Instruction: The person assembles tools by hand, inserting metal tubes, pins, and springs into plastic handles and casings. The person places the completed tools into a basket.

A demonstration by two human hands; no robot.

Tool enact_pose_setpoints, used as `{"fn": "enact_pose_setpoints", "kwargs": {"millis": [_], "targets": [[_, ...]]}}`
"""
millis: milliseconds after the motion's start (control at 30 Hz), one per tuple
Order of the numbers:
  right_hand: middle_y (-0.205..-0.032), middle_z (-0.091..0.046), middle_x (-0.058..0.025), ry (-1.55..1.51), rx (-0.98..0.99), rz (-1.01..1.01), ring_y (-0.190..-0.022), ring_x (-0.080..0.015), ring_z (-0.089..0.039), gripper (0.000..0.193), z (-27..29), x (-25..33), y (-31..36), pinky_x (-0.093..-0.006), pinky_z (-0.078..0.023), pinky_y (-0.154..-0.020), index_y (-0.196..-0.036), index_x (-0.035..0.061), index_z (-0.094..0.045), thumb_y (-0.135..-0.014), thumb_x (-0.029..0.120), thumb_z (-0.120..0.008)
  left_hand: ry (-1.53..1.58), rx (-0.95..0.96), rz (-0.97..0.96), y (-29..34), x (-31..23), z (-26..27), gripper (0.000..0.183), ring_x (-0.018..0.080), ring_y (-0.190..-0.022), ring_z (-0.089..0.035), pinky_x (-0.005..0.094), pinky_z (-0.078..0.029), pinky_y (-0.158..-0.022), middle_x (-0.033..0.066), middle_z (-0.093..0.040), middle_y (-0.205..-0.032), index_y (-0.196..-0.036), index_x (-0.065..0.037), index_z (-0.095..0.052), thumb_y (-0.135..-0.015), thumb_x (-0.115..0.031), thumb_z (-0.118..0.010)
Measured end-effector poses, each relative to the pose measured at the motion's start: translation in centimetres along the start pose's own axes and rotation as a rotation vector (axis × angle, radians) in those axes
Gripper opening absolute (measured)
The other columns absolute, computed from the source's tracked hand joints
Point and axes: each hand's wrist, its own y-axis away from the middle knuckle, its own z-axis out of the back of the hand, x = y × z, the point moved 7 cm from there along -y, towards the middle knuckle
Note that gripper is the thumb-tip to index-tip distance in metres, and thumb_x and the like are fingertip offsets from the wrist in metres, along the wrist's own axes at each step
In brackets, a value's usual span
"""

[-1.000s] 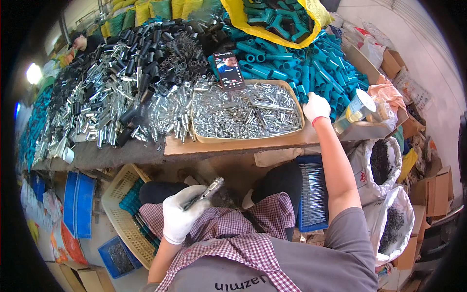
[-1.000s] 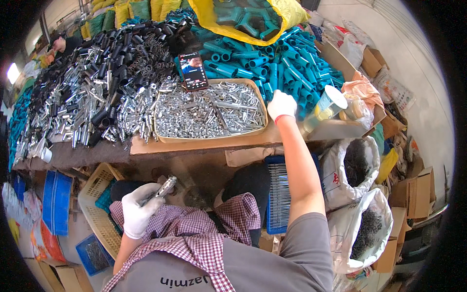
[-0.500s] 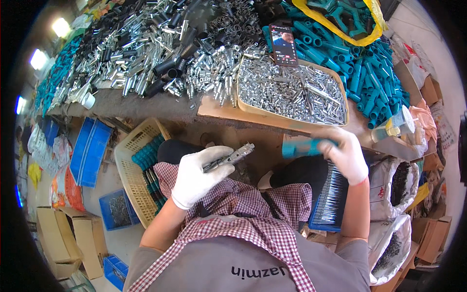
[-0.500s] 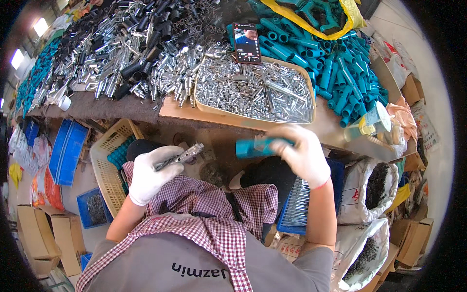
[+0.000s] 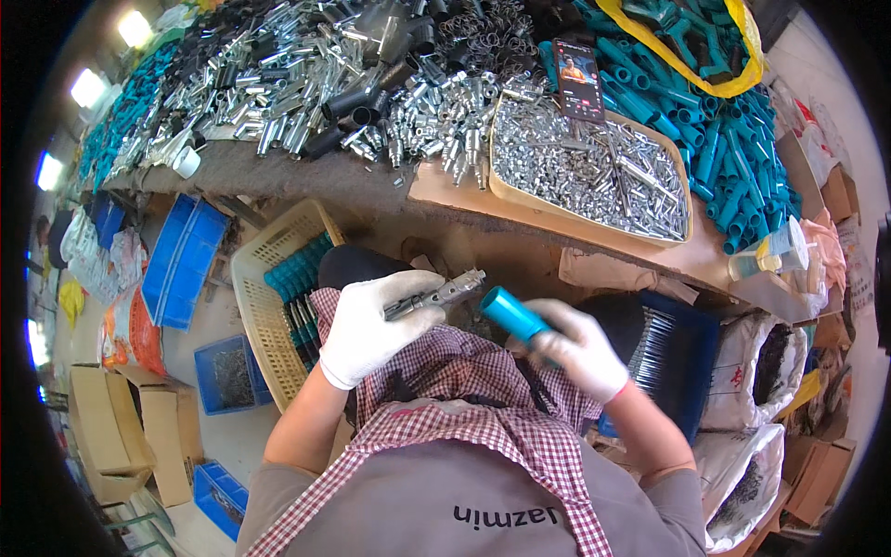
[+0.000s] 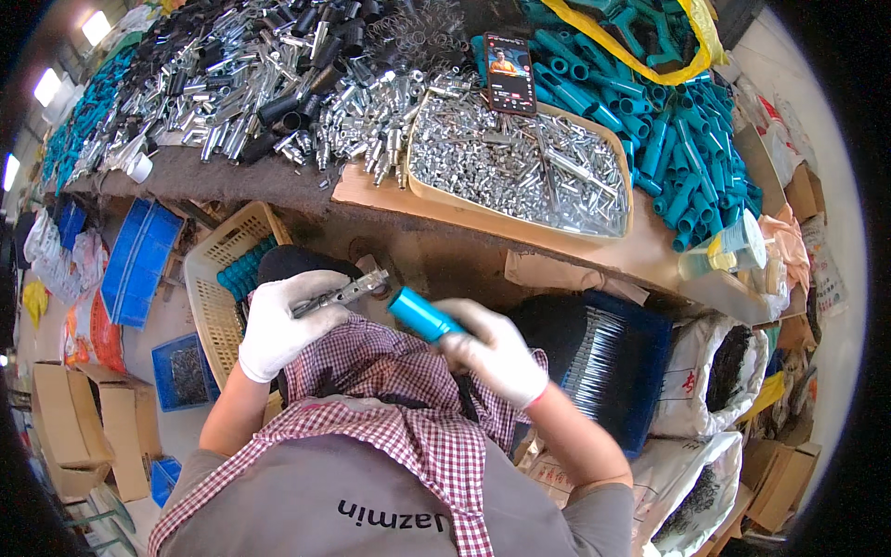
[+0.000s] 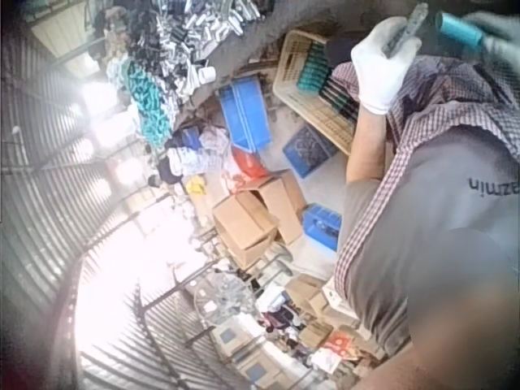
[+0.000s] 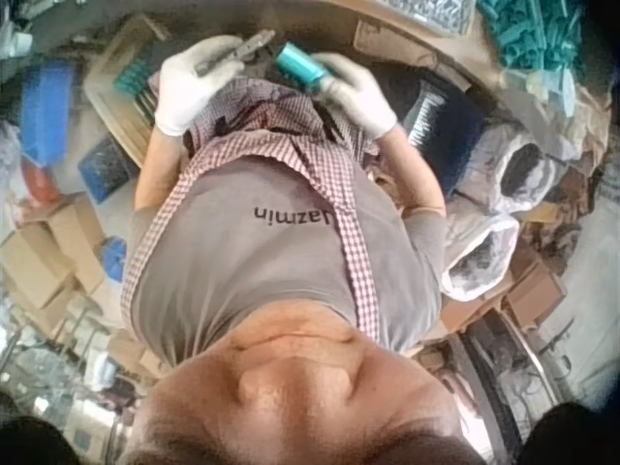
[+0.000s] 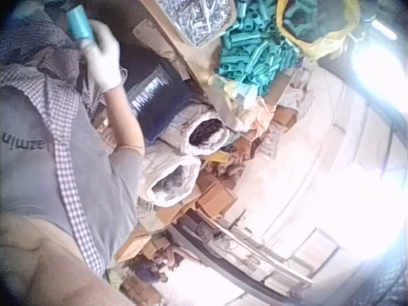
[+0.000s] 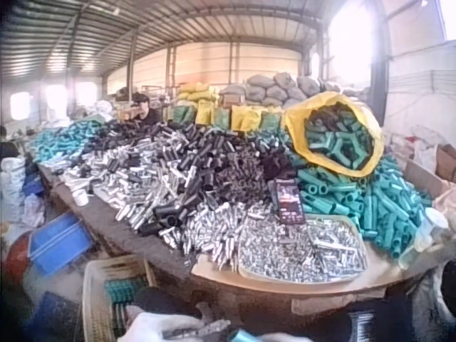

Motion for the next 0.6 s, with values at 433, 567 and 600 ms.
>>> {"fn": "enact_pose_setpoints", "kwargs": {"millis": [433, 567, 600], "targets": [[-0.088, -0.072, -0.0129, 0.508, 0.158, 0.346, -0.074, -0.01, -0.068, 0.042, -0.3, 5.0, -3.1, -0.0269, -0.055, -0.063, -0.117, 0.0016, -0.07, -0.084, 0.025, -0.076, -0.149, 0.267, -0.227, -0.5, -1.7, -3.2, 0.056, 0.0312, -0.091, -0.072, 0.0357, -0.057, -0.08, 0.0171, -0.072, -0.107, -0.121, -0.003, -0.067, -0.076, -0.033, -0.083], [-0.092, -0.07, -0.0082, 0.16, 0.352, -0.197, -0.07, -0.0117, -0.061, 0.049, -0.7, 2.6, -3.0, -0.0258, -0.051, -0.061, -0.123, -0.0031, -0.066, -0.087, 0.03, -0.074, -0.137, 0.457, -0.137, 0.2, -0.9, -4.5, 0.062, 0.0313, -0.094, -0.072, 0.0352, -0.057, -0.082, 0.0177, -0.071, -0.109, -0.126, -0.004, -0.065, -0.076, -0.035, -0.084], [-0.089, -0.067, -0.0066, 0.149, 0.348, -0.166, -0.064, -0.0071, -0.054, 0.052, -0.9, 2.8, -2.9, -0.0221, -0.044, -0.052, -0.127, -0.0034, -0.063, -0.089, 0.03, -0.074, -0.127, 0.438, -0.135, 0.3, -1.0, -4.8, 0.065, 0.0302, -0.096, -0.072, 0.0355, -0.057, -0.083, 0.019, -0.071, -0.11, -0.127, -0.003, -0.064, -0.073, -0.033, -0.086]]}}
